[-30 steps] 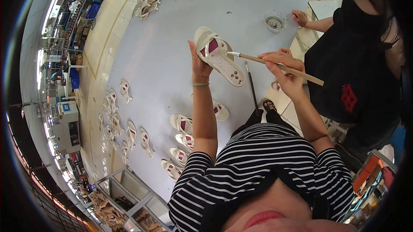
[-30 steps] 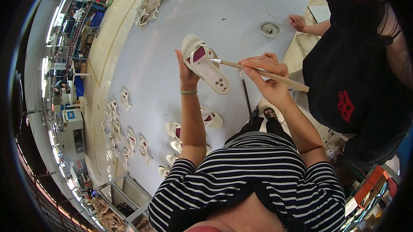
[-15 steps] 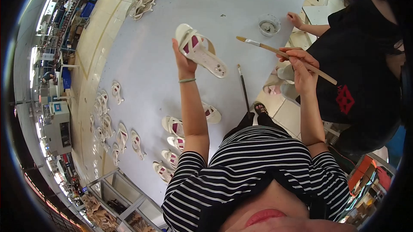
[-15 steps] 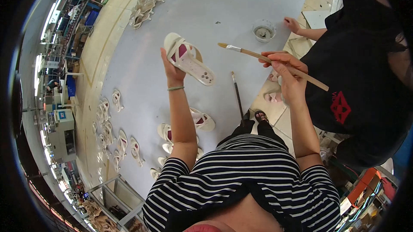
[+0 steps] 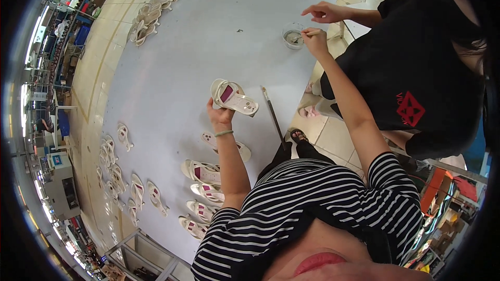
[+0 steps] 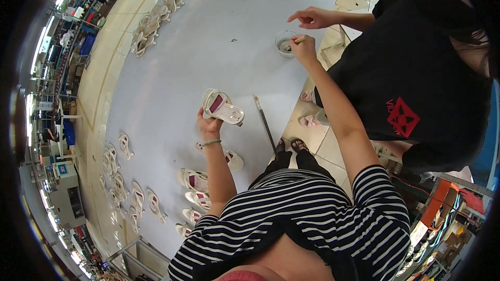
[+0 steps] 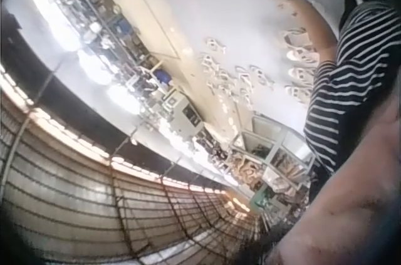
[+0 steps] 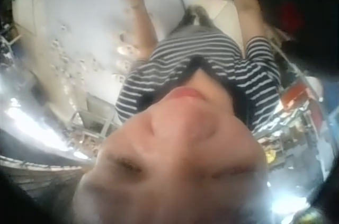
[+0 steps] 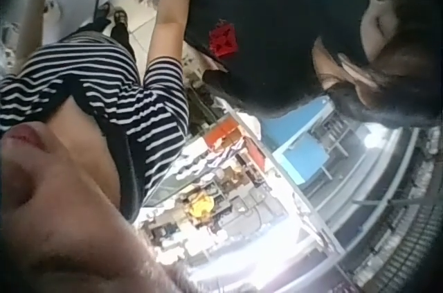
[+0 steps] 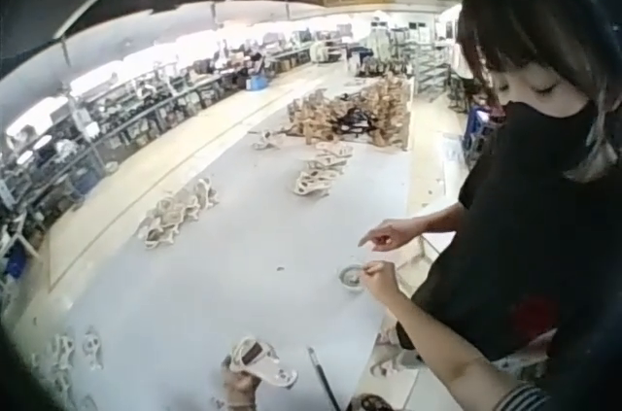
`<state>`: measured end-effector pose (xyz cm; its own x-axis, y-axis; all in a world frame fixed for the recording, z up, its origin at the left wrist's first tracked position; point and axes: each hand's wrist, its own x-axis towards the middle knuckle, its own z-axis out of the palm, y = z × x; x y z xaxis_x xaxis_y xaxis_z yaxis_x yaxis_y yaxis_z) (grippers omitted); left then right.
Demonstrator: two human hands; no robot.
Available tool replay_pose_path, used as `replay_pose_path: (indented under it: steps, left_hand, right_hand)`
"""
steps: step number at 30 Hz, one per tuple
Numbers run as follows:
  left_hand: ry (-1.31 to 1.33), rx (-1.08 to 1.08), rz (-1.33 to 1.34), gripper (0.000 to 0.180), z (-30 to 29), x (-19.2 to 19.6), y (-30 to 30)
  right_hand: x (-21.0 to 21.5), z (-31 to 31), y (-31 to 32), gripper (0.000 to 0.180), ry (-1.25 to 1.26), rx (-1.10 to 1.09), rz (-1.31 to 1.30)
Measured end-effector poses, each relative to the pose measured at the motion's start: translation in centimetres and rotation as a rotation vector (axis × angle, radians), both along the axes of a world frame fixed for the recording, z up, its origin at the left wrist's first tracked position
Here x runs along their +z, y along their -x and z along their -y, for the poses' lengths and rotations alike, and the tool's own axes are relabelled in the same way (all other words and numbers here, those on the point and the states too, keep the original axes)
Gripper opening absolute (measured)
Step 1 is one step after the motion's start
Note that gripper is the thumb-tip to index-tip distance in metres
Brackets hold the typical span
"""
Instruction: The recorder uses a brush to apply glue or adhesive to the inside and straps of white high-heeled sandals in a factory setting.
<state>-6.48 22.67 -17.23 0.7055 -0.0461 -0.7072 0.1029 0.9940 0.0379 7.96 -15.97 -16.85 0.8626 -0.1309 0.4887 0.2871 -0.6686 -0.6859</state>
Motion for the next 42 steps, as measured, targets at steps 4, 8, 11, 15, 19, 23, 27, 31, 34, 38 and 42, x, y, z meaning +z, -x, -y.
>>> replay_pose_path:
  steps: [4, 8, 11, 15, 19, 23, 27, 31, 34, 38, 42]
  left_hand:
    - [0.425, 0.075, 0.104, 0.058, -2.7, 0.4, 0.4]
    - [0.333, -0.007, 0.348, 0.052, -0.6, 1.8, -0.7]
    - [0.039, -0.078, 0.519, 0.050, -1.7, 1.9, -0.5]
    - [-0.332, -0.177, 0.564, 0.058, -2.4, 2.7, -1.9]
    - [-0.118, -0.384, 0.976, 0.069, -4.5, -0.1, -6.3]
    - [-0.738, -0.170, 0.501, 0.076, -2.3, 5.9, -6.5]
    - [-0.778, -0.178, 0.631, 0.077, 0.3, 11.2, -8.2]
    - [-0.894, -0.321, 0.782, 0.075, 0.7, 13.0, -9.4]
    - [-0.919, -0.336, 0.782, 0.075, 2.6, 15.4, -8.9]
    - [-0.913, -0.355, 0.808, 0.075, 4.2, 16.8, -8.4]
    - [-0.884, -0.361, 0.839, 0.075, 4.8, 17.0, -8.3]
  right_hand:
    - [-2.2, -0.5, -3.5, 0.011, 0.057, -0.050, -0.098]
    - [-4.7, 1.1, -4.8, 0.011, 0.041, -0.136, -0.029]
    - [-3.9, -0.3, -4.7, 0.013, -0.085, -0.102, -0.115]
    - [-3.1, -0.3, -4.1, 0.014, -0.177, -0.164, -0.027]
    - [-4.8, 4.2, -2.6, 0.017, -0.395, -0.191, -0.159]
    - [3.1, 0.8, 2.1, 0.017, -0.993, -0.150, -0.106]
    - [14.1, -1.0, 9.3, 0.018, -1.118, 0.146, 0.043]
    - [19.7, -4.2, 13.4, 0.020, -1.118, 0.406, 0.003]
    - [20.8, -7.2, 14.6, 0.018, -1.078, 0.596, -0.084]
    - [20.5, -9.2, 14.3, 0.020, -0.987, 0.620, -0.152]
    - [20.4, -10.3, 13.8, 0.021, -0.970, 0.594, -0.148]
